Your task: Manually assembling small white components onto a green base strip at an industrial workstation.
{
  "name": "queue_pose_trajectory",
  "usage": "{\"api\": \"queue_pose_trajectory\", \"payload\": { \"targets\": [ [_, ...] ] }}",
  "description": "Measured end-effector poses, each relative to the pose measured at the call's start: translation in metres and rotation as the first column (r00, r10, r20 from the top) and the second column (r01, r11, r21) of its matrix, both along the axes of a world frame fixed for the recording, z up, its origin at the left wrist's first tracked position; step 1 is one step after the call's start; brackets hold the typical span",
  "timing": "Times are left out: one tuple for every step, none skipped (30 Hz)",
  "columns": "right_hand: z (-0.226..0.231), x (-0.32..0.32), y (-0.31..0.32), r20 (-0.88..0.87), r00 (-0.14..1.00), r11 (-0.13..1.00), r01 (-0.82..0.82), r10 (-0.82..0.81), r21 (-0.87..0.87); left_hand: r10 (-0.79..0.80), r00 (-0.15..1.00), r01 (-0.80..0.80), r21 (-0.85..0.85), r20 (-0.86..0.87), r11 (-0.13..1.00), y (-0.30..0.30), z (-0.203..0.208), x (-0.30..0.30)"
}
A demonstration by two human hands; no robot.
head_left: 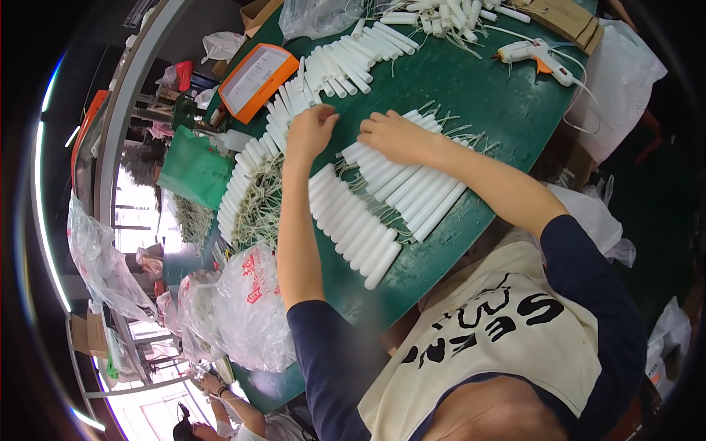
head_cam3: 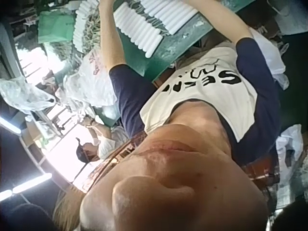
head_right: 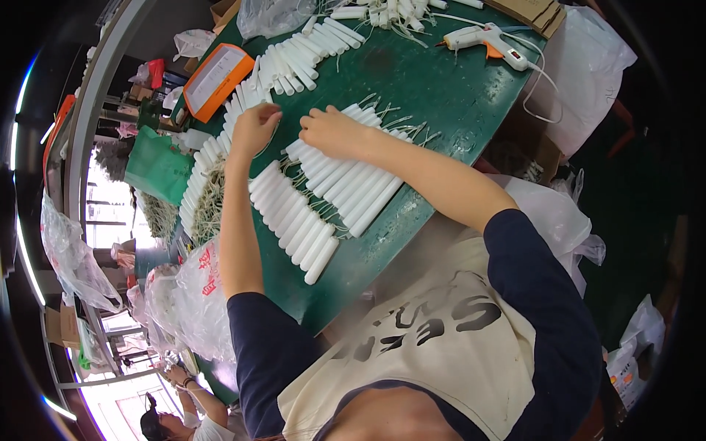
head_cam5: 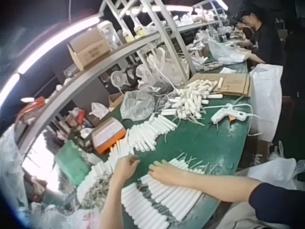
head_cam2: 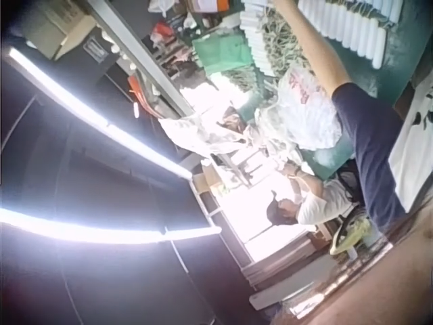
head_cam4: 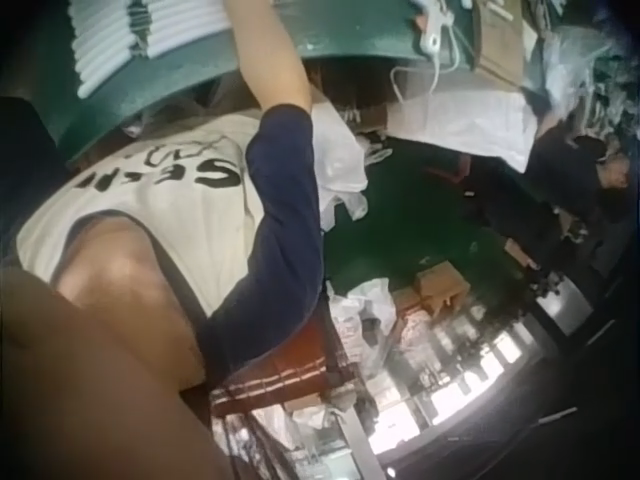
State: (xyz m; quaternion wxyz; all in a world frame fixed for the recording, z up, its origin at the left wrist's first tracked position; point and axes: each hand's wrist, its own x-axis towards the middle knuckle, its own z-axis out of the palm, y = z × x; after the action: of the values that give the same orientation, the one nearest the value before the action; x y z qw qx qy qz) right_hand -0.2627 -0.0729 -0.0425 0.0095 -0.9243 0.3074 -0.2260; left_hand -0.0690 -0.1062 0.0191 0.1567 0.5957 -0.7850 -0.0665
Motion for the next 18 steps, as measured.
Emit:
{"api": "queue_pose_trajectory", "payload": {
  "targets": [
    [-0.002,-0.001,-0.001,0.047,0.999,1.0,-0.013,0.014,-0.017,0.021,1.0,-0.022,-0.057,-0.023,0.998,-0.01,-0.004,-0.013],
    [-0.006,0.001,-0.002,0.094,0.995,0.999,-0.03,0.033,-0.03,0.045,0.998,-0.05,-0.108,-0.048,0.993,-0.019,-0.01,-0.022],
    [-0.006,0.002,-0.002,0.096,0.995,0.999,-0.027,0.031,-0.037,0.039,0.998,-0.044,-0.112,-0.047,0.993,-0.028,-0.013,-0.03],
    [-0.006,0.003,-0.002,0.098,0.995,0.999,-0.021,0.025,-0.042,0.174,0.976,-0.167,0.06,-0.131,0.984,-0.037,-0.016,-0.038],
    [-0.005,0.002,0.0,0.072,0.997,1.0,-0.02,0.021,-0.021,0.315,0.93,-0.267,0.24,-0.189,0.933,-0.044,-0.019,-0.045],
    [-0.004,0.001,0.001,0.047,0.999,1.0,-0.019,0.019,0.0,0.309,0.932,-0.262,0.235,-0.19,0.936,-0.049,-0.023,-0.052],
    [-0.005,0.002,0.002,0.047,0.999,1.0,-0.015,0.015,-0.005,0.346,0.933,-0.314,0.242,-0.102,0.918,-0.053,-0.026,-0.057],
    [-0.006,0.002,0.003,0.063,0.998,1.0,-0.002,0.003,-0.015,0.379,0.925,-0.365,0.242,-0.014,0.899,-0.057,-0.029,-0.062],
    [-0.006,0.003,0.002,0.079,0.997,1.0,0.01,-0.008,-0.025,0.4,0.916,-0.387,0.187,-0.039,0.903,-0.059,-0.032,-0.066],
    [-0.007,0.003,0.002,0.079,0.997,0.999,0.011,-0.009,-0.031,0.399,0.916,-0.385,0.182,-0.041,0.905,-0.06,-0.035,-0.069],
    [-0.006,0.002,0.002,0.096,0.995,0.998,0.029,-0.023,-0.062,0.409,0.912,-0.407,0.077,-0.015,0.91,-0.059,-0.036,-0.075],
    [-0.006,0.001,0.002,0.113,0.993,0.995,0.046,-0.035,-0.093,0.424,0.906,-0.423,-0.029,0.009,0.906,-0.056,-0.036,-0.078],
    [-0.005,-0.001,0.002,0.111,0.993,0.995,0.048,-0.037,-0.093,0.422,0.906,-0.422,-0.029,0.008,0.906,-0.055,-0.034,-0.08],
    [-0.001,-0.002,0.002,0.071,0.995,0.993,0.08,-0.074,-0.085,0.448,0.894,-0.448,-0.006,0.009,0.894,-0.052,-0.03,-0.079],
    [0.003,-0.003,0.003,0.03,0.994,0.991,0.111,-0.109,-0.078,0.476,0.879,-0.476,0.017,0.01,0.879,-0.048,-0.026,-0.077],
    [0.006,-0.003,0.003,0.031,0.994,0.992,0.102,-0.1,-0.078,0.483,0.875,-0.483,0.017,0.01,0.875,-0.043,-0.021,-0.072],
    [0.008,-0.004,0.002,0.117,0.977,0.98,0.188,-0.18,-0.063,0.474,0.88,-0.474,0.01,-0.031,0.881,-0.036,-0.015,-0.068],
    [0.013,-0.006,0.001,0.199,0.944,0.961,0.275,-0.262,-0.036,0.461,0.885,-0.462,0.006,-0.071,0.887,-0.029,-0.008,-0.067]
  ]
}}
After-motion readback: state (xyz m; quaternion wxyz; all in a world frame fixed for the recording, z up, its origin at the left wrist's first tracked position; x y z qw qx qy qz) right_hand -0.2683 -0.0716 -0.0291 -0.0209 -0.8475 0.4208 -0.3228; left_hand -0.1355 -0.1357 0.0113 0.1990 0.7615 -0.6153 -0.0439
